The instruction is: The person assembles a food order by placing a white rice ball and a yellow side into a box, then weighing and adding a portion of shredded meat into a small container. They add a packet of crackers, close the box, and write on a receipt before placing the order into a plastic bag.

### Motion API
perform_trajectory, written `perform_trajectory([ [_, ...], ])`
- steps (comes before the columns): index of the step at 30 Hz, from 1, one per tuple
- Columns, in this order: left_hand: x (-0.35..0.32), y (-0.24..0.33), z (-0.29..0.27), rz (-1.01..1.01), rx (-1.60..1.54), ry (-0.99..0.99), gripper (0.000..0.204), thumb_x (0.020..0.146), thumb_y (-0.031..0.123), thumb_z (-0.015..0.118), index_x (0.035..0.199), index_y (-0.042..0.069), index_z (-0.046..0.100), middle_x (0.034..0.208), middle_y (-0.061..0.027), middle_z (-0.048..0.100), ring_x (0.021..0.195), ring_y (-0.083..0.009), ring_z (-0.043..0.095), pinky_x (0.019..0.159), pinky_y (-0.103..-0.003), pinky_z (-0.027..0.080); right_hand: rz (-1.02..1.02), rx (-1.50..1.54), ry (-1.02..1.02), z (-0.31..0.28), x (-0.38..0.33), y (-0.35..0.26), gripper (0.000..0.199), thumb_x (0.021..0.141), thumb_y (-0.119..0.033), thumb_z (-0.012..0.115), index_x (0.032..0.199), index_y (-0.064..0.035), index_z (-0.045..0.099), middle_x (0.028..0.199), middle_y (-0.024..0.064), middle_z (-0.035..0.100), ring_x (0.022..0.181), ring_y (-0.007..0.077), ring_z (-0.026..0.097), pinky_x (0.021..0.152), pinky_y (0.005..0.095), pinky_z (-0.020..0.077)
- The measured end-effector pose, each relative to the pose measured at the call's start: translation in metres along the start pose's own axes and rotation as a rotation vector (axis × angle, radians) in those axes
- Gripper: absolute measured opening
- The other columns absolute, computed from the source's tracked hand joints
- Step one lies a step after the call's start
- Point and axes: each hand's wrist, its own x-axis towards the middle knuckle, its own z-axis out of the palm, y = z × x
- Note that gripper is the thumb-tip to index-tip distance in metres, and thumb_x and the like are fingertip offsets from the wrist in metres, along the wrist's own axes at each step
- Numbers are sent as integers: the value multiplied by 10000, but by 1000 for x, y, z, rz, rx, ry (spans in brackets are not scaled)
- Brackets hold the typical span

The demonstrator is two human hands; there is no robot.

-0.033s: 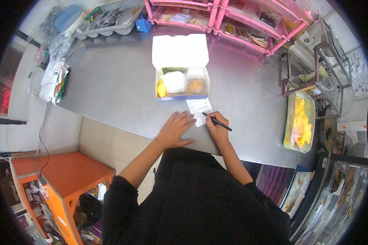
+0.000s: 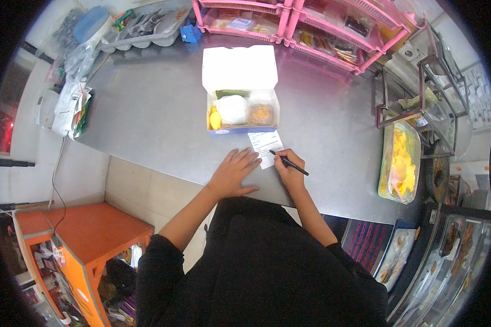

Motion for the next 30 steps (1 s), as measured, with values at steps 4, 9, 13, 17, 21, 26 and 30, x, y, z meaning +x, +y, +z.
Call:
perform_trajectory([
  [4,0,0,2,-7,16,-10,694,687,445,661,1237,81,446,1293,-119,403,1259,-284,305,1032,-487,219,-38,-43,13,-1,-1,5,89,751,-83,616,783,-4,590,610,56,568,543,80,495,509,226,400],
  [9,0,0,1,-6,8,-8,684,689,448,659,1230,81,456,1289,-122,406,1260,-281,302,1032,-486,220,-57,-33,40,1,-3,9,82,750,-75,613,786,-5,591,609,53,567,541,72,490,506,220,397],
  [13,0,0,0,-8,-1,-6,678,689,446,660,1226,82,462,1288,-123,407,1262,-283,300,1033,-486,219,-47,-55,91,0,-2,9,81,749,-71,610,792,-5,592,608,45,566,537,63,483,500,214,393],
  [17,1,1,0,-14,4,-17,680,688,442,662,1227,81,460,1288,-124,406,1261,-285,300,1033,-488,217,-28,-57,63,-3,0,7,83,751,-75,608,788,-3,592,606,40,565,532,63,481,495,218,395],
  [21,0,1,-1,4,25,1,666,709,449,638,1219,61,459,1272,-125,418,1244,-281,318,1032,-462,225,-25,-65,38,-6,3,6,84,749,-83,610,780,-6,595,598,38,562,527,67,484,494,224,399],
  [26,0,1,-1,-6,0,0,673,697,440,652,1230,79,454,1287,-123,407,1256,-282,307,1033,-480,219,49,-105,-16,-8,2,4,94,740,-97,596,801,-25,595,700,141,610,621,229,607,581,309,466],
  [30,1,0,0,-20,-9,-15,679,692,444,655,1237,94,451,1301,-120,398,1261,-280,302,1035,-486,217,36,-89,19,-7,1,4,95,736,-106,592,784,-25,585,700,147,604,634,247,605,594,323,466],
])
